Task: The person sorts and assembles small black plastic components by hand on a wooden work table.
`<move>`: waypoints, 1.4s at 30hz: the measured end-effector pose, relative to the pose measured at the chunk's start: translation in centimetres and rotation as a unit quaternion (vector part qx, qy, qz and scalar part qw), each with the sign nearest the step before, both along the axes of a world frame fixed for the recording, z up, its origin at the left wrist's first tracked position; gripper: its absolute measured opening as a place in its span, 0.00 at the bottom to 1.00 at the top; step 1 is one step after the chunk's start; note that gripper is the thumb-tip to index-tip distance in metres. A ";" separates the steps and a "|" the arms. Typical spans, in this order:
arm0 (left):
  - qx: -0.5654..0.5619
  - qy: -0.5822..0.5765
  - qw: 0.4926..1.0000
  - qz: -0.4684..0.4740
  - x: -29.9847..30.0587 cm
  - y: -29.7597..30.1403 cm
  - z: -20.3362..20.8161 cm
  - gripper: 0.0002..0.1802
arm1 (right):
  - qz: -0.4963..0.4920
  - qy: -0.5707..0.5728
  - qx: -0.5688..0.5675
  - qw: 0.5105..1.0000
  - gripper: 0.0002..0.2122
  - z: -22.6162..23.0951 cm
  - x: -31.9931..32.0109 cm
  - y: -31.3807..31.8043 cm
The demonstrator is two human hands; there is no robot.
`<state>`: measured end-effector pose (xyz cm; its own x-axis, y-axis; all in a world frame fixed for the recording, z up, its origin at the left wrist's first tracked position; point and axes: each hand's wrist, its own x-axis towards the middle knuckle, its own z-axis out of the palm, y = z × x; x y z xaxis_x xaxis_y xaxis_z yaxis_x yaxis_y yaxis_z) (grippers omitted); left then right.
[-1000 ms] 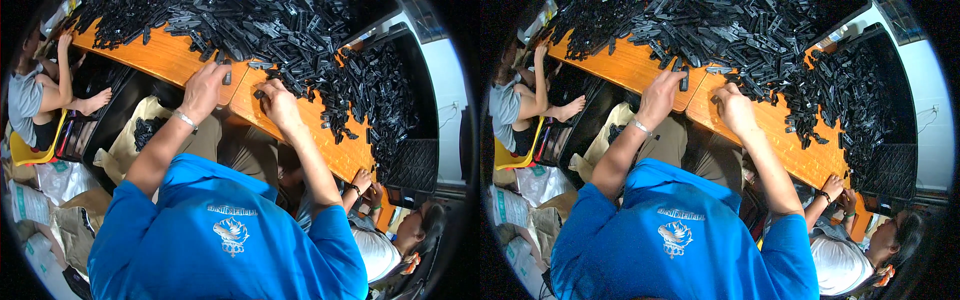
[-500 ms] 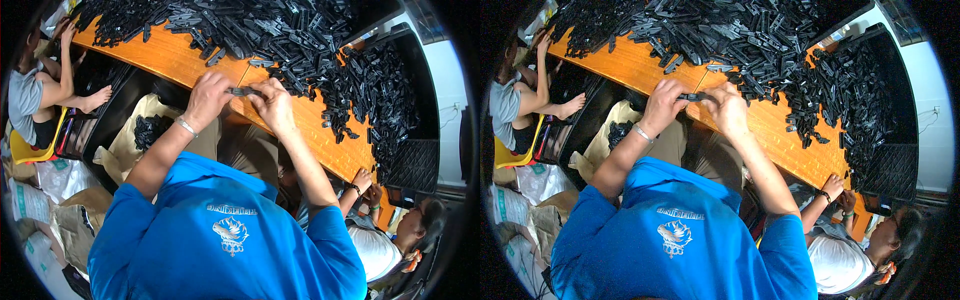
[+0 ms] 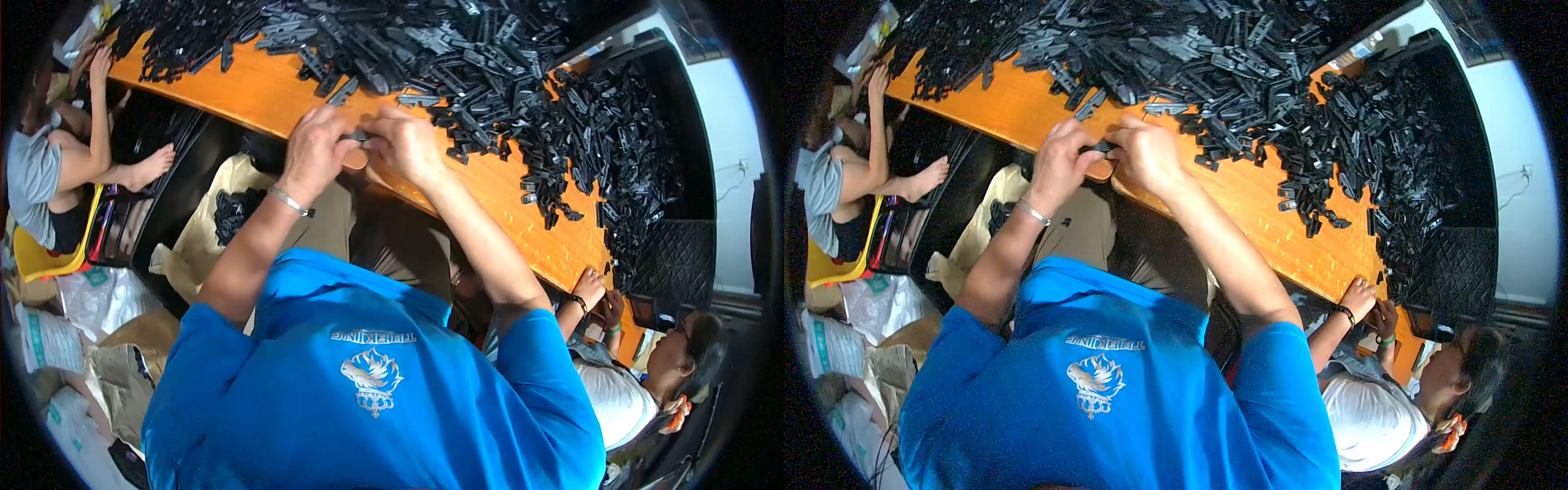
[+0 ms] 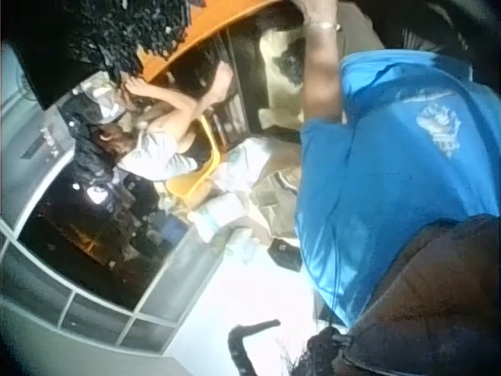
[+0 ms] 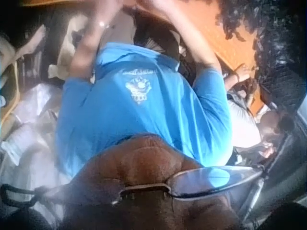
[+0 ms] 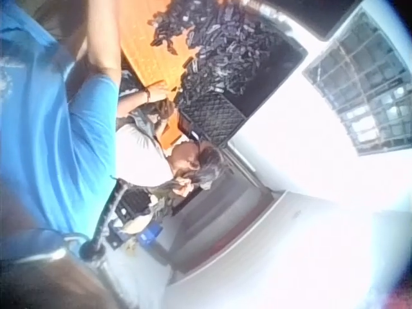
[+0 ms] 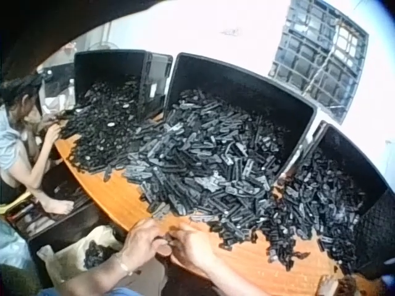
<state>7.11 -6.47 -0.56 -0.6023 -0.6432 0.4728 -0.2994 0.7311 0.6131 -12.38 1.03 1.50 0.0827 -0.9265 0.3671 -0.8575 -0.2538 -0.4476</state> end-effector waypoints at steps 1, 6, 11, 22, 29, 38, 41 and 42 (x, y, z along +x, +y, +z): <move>0.004 -0.014 1.000 0.003 0.6 -0.6 -0.4 0.12 | 0.007 0.005 0.008 1.000 0.12 -0.1 0.3 -0.3; 0.041 -0.199 0.974 -0.103 8.8 -3.9 1.6 0.13 | 0.060 -0.008 0.066 0.996 0.09 0.4 1.8 2.8; 0.097 -0.158 0.983 -0.007 9.6 -4.1 5.6 0.16 | -0.162 0.087 -0.044 0.982 0.06 0.9 -4.4 8.9; -0.062 -0.114 0.984 0.121 -4.7 -5.0 1.8 0.12 | -0.159 0.225 0.115 0.954 0.17 2.5 -7.8 9.0; 0.012 -0.112 0.985 0.134 -4.9 -4.3 1.5 0.12 | -0.184 0.230 0.143 0.945 0.13 2.5 -8.2 9.0; 0.391 0.158 0.907 0.019 -1.7 -2.9 -1.3 0.27 | -0.148 0.186 0.172 0.956 0.12 3.5 -6.9 7.6; 0.396 0.210 0.893 -0.028 -1.1 -1.8 -1.5 0.29 | -0.135 0.034 0.107 0.984 0.11 2.9 -4.3 6.8; 0.348 0.190 0.917 -0.045 -0.9 -1.7 -1.5 0.28 | -0.135 -0.073 0.065 0.986 0.11 2.5 -3.3 6.5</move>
<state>6.21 -8.13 -2.06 -0.5443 -0.8246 0.1539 0.0749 0.1350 0.9880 -15.69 7.50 4.01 -0.2177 -0.9475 0.2342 -0.8098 0.0414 -0.5852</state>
